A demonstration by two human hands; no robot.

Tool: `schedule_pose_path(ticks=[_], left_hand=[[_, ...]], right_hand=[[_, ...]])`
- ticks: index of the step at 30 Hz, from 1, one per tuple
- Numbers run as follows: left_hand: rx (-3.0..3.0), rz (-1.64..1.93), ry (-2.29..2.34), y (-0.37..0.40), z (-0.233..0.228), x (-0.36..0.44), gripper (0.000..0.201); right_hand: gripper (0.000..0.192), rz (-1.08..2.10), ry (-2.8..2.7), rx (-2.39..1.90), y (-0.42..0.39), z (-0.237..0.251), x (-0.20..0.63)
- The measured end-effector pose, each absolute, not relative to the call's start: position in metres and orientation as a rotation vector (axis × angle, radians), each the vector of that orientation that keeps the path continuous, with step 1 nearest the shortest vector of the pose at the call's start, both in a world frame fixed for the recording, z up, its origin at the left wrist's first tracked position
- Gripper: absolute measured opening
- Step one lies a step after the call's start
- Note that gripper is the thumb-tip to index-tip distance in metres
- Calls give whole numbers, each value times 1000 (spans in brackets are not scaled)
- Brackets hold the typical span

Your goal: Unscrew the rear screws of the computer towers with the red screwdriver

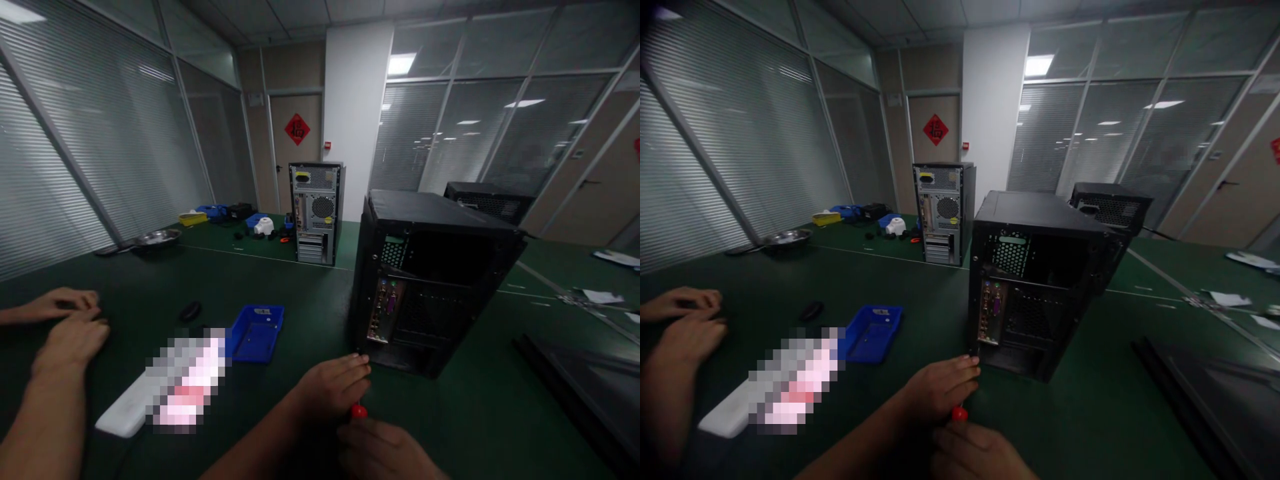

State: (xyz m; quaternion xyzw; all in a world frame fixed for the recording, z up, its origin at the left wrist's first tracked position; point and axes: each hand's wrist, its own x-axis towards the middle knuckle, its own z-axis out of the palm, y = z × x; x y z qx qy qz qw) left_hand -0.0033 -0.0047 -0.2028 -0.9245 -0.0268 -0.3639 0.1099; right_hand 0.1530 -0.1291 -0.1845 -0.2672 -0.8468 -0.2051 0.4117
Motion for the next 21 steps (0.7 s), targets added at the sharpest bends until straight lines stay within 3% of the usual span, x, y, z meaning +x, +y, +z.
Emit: schedule_pose_path(ticks=[4,6,8,15,21], left_hand=[[-2727,-1087,-57,-8,-200,-7,19],[-2713,-1159,-45,-12,-194,-10,18],[-2689,-1268,-28,-17,-186,-13,19],[-2588,-1474,-102,-20,-175,-16,15],[-2733,-1468,-196,-18,-187,-11,29]], right_hand=[[69,-656,-1841,-836,-124,-174,173],[96,-772,-1565,-1211,-115,-162,185],[111,-837,-1360,-1581,-103,-151,194],[139,-536,-1187,-1815,-68,-152,201],[140,-535,-1205,-1836,-48,-159,212]])
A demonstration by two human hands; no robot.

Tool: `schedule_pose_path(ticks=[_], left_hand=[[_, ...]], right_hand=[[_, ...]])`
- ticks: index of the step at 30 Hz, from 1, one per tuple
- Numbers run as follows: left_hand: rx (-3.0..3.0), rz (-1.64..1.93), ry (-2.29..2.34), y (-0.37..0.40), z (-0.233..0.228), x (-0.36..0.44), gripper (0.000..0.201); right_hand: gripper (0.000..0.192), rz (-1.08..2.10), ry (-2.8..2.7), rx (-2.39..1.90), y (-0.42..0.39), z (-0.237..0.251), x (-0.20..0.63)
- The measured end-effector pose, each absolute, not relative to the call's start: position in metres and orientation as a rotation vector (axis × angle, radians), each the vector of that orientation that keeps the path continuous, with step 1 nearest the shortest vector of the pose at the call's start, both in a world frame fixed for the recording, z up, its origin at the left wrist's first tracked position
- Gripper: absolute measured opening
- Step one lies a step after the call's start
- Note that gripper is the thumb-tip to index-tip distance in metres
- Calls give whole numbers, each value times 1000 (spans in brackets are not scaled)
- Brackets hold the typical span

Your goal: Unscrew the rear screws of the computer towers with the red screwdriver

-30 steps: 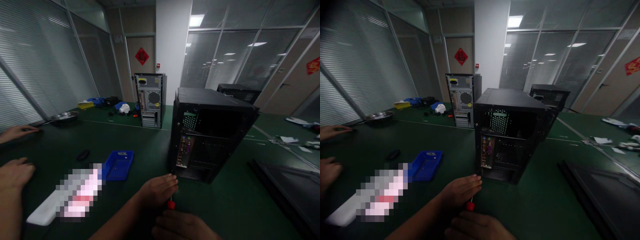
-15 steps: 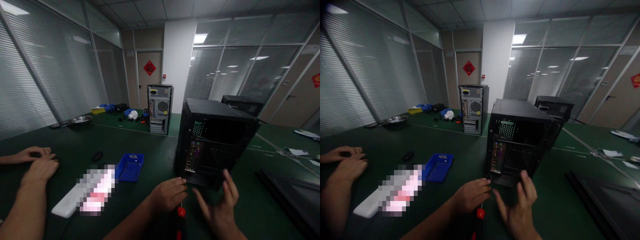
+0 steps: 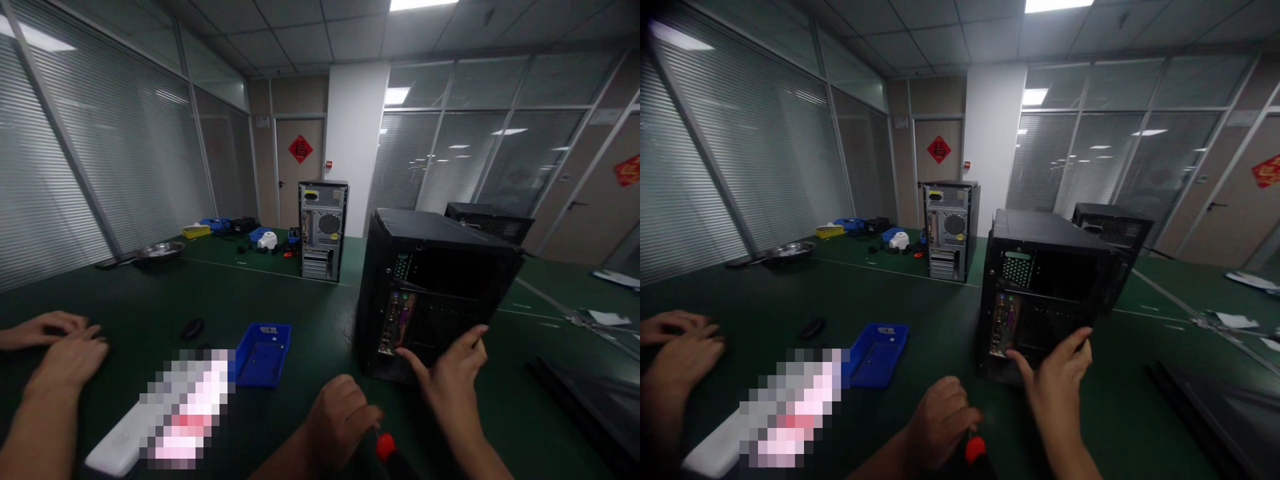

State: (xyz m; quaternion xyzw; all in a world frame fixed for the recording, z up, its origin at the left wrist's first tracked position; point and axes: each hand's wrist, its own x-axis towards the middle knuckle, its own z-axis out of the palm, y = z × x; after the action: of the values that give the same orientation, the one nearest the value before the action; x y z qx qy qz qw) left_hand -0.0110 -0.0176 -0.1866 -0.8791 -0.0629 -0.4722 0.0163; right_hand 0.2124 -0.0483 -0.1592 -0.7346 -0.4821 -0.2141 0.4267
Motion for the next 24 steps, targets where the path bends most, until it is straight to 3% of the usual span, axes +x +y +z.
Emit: schedule_pose_path(ticks=[5,13,19,24], left_hand=[[-2693,-1440,-300,-16,-190,-10,28],[-2520,-1642,-355,7,-199,1,36],[-2432,-1591,-596,19,-215,9,38],[-2417,-1401,-775,23,-228,3,25]], right_hand=[[135,-535,-1217,-1848,-1,-159,223],[140,-513,-1187,-1864,87,-158,240],[142,-501,-1150,-1888,147,-164,258],[139,-475,-1106,-1912,201,-169,270]])
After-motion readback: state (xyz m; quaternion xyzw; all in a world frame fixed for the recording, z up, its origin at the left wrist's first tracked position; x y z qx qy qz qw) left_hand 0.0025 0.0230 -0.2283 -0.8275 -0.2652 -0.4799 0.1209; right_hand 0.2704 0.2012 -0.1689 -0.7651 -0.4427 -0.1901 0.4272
